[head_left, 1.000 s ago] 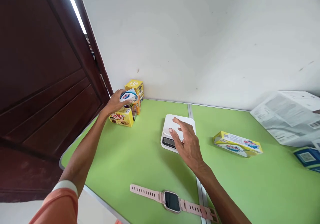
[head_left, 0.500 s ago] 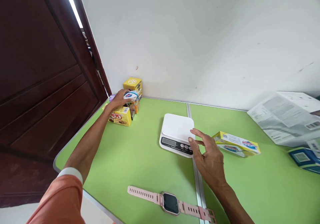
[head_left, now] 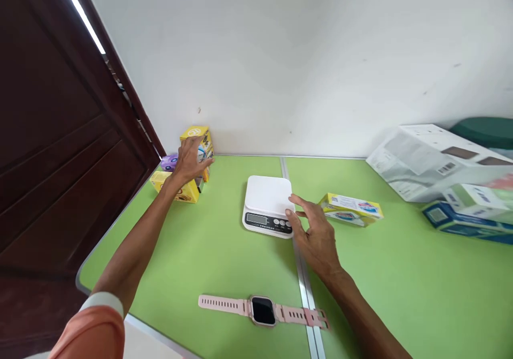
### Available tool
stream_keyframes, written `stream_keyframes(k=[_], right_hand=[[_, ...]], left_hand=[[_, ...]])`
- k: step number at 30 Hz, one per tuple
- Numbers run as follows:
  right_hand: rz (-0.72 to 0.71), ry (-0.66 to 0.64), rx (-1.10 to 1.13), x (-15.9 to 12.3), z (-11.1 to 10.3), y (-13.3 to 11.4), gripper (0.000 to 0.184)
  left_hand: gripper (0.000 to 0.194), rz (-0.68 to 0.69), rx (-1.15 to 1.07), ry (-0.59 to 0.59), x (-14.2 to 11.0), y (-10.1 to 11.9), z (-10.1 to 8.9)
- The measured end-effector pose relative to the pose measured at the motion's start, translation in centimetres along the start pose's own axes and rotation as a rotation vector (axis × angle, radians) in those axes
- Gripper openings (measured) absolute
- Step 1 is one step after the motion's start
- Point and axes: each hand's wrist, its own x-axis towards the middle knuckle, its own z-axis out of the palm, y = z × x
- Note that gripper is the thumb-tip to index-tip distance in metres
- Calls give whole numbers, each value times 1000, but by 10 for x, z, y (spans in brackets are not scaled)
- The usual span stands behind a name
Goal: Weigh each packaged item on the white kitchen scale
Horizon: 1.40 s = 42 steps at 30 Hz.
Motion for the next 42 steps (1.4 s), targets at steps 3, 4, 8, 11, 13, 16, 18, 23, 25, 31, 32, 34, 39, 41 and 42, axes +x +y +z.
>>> stream_keyframes(k=[3,4,8,11,13,16,18,23,25,31,32,34,39,41,42], right_hand=[[-43,5,-3,1,-3,-5,40],[-59,18,-13,2,-7,-6,40],[-93,153,-151,4,-43,2,39],[-52,288,-300,0,-83,27,42],[15,343,-360,-3,-107,52,47],[176,336,-332,-9,-126,90,62],[302,279,-232,-10,-126,107,69],[406,194,-59,-6,-110,115,75],[384,158,-36,-3,-108,109,68],[346,143,47,4,-108,74,54],[332,150,63,6,-105,66,53],[299,151,106,13,-93,49,51],[240,70,235,34,-44,17,47],[214,48,249,40,-23,13,47],[201,41,246,42,-13,13,48]], left_hand=[[68,176,-169,-54,-16,56,34],[67,217,-226,-102,-23,78,48],[71,286,-415,-344,-50,160,103],[84,295,-492,-517,-56,208,137],[96,286,-484,-588,-53,232,158],[108,226,-372,-616,-41,253,186],[106,181,-274,-627,-34,258,199],[56,183,-228,-678,-21,256,210],[34,214,-238,-681,-18,256,209],[26,278,-272,-608,-15,246,179],[27,279,-310,-595,-15,239,169],[31,259,-400,-561,-15,220,147],[46,112,-554,-444,-22,162,110],[49,38,-607,-410,-28,140,109],[50,4,-627,-400,-31,131,111]])
